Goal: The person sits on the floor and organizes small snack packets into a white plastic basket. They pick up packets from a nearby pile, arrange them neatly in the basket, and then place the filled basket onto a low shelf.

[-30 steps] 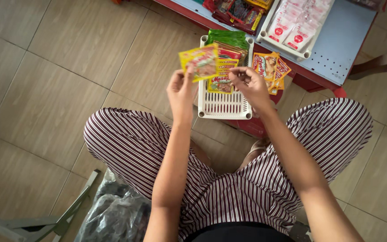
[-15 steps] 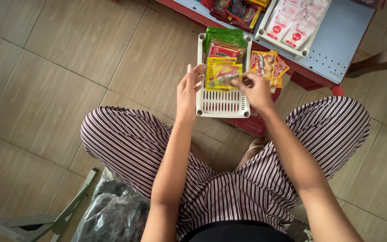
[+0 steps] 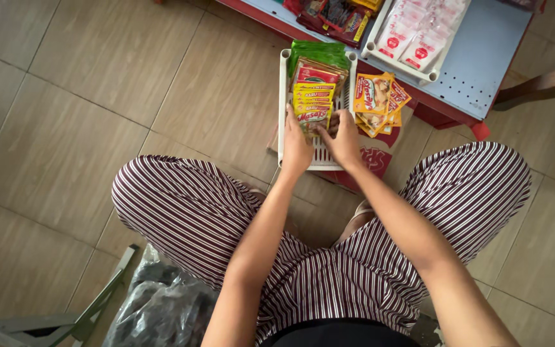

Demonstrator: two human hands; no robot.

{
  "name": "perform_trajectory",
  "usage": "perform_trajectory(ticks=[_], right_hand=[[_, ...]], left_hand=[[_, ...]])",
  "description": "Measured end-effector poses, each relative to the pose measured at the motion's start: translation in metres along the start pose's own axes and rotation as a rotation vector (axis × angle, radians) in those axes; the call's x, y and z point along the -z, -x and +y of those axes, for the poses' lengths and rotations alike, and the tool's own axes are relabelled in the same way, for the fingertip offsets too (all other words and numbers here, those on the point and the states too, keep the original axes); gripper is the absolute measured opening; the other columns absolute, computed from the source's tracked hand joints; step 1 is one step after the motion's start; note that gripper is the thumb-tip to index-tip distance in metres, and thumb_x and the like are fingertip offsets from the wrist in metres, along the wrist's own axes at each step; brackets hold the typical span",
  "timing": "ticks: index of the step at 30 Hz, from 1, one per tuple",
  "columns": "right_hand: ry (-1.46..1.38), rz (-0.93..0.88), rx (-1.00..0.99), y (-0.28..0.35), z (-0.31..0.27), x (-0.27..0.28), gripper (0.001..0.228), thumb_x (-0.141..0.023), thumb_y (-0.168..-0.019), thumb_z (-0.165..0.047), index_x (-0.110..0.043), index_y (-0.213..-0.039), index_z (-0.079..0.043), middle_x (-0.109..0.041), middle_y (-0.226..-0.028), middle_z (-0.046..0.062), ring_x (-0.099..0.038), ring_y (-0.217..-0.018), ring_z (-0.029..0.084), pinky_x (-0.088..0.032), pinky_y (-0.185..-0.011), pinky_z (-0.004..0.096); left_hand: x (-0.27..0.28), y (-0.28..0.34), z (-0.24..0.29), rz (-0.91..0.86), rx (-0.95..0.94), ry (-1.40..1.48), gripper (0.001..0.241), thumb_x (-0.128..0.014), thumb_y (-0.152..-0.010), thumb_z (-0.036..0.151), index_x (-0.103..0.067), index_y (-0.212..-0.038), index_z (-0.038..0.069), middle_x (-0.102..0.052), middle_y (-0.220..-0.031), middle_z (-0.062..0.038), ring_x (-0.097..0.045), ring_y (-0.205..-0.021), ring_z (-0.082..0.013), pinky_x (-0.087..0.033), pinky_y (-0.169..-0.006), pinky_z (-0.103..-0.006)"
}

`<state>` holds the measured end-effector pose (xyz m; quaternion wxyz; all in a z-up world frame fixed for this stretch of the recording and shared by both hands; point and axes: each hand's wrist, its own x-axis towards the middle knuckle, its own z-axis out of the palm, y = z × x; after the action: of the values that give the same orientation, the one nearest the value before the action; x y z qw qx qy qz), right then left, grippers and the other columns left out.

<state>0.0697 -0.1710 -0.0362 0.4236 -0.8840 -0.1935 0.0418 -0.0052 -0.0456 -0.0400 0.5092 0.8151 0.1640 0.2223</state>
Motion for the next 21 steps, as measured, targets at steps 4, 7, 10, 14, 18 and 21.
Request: perform_trajectory(ticks=[4, 7, 10, 14, 18, 21], right_hand=[[0.103, 0.053, 0.091, 0.0, -0.014, 0.007, 0.064, -0.088, -0.081, -0.014, -0.047, -0.126, 0.004, -0.056, -0.118, 0.023, -0.058, -0.109, 0.039, -0.049, -0.094, 0.047], [0.111, 0.059, 0.189, -0.004, -0.029, 0.017, 0.068, -0.081, -0.092, -0.014, -0.043, -0.146, 0.001, -0.045, -0.139, 0.023, -0.047, -0.132, 0.039, -0.041, -0.114, 0.048], [0.255, 0.039, 0.36, -0.015, -0.039, 0.02, 0.075, -0.078, -0.096, -0.021, -0.037, -0.159, -0.009, -0.04, -0.154, 0.018, -0.04, -0.143, 0.037, -0.035, -0.12, 0.051], [0.374, 0.02, 0.378, -0.024, -0.043, 0.01, 0.075, -0.071, -0.103, -0.036, -0.032, -0.163, -0.015, -0.028, -0.163, 0.019, -0.032, -0.147, 0.039, -0.03, -0.12, 0.055], [0.399, -0.045, 0.315, -0.028, -0.04, 0.002, 0.076, -0.066, -0.106, -0.041, -0.026, -0.166, -0.016, -0.016, -0.172, 0.014, -0.017, -0.158, 0.035, -0.019, -0.122, 0.062], [0.343, -0.158, 0.257, -0.029, -0.039, 0.001, 0.077, -0.062, -0.107, -0.04, -0.02, -0.168, -0.018, -0.013, -0.176, 0.007, -0.009, -0.163, 0.028, -0.011, -0.125, 0.066]], left_hand=[[0.001, 0.002, 0.009, -0.011, 0.071, -0.005, 0.096, -0.05, -0.077, -0.021, -0.005, -0.161, -0.009, -0.037, -0.156, -0.032, -0.04, -0.145, -0.0441, -0.033, -0.121, -0.0424], [0.001, -0.001, 0.015, -0.015, 0.089, -0.031, 0.095, -0.047, -0.077, -0.022, -0.006, -0.161, -0.008, -0.036, -0.156, -0.031, -0.039, -0.146, -0.0436, -0.033, -0.122, -0.0423], [0.004, 0.001, 0.019, -0.013, 0.092, -0.026, 0.094, -0.047, -0.079, -0.023, -0.007, -0.162, -0.007, -0.035, -0.158, -0.031, -0.037, -0.147, -0.0437, -0.034, -0.121, -0.0426], [0.008, -0.001, 0.025, -0.029, 0.098, -0.037, 0.095, -0.048, -0.076, -0.023, -0.009, -0.161, -0.006, -0.036, -0.157, -0.03, -0.038, -0.146, -0.0434, -0.035, -0.12, -0.0426], [0.012, -0.002, 0.029, -0.034, 0.109, -0.022, 0.101, -0.049, -0.069, -0.023, -0.01, -0.161, -0.005, -0.038, -0.154, -0.029, -0.039, -0.145, -0.0434, -0.035, -0.12, -0.043], [0.013, -0.002, 0.032, 0.002, 0.015, -0.004, 0.1, -0.049, -0.072, -0.025, -0.01, -0.162, -0.005, -0.035, -0.158, -0.03, -0.037, -0.147, -0.0446, -0.033, -0.122, -0.0447]])
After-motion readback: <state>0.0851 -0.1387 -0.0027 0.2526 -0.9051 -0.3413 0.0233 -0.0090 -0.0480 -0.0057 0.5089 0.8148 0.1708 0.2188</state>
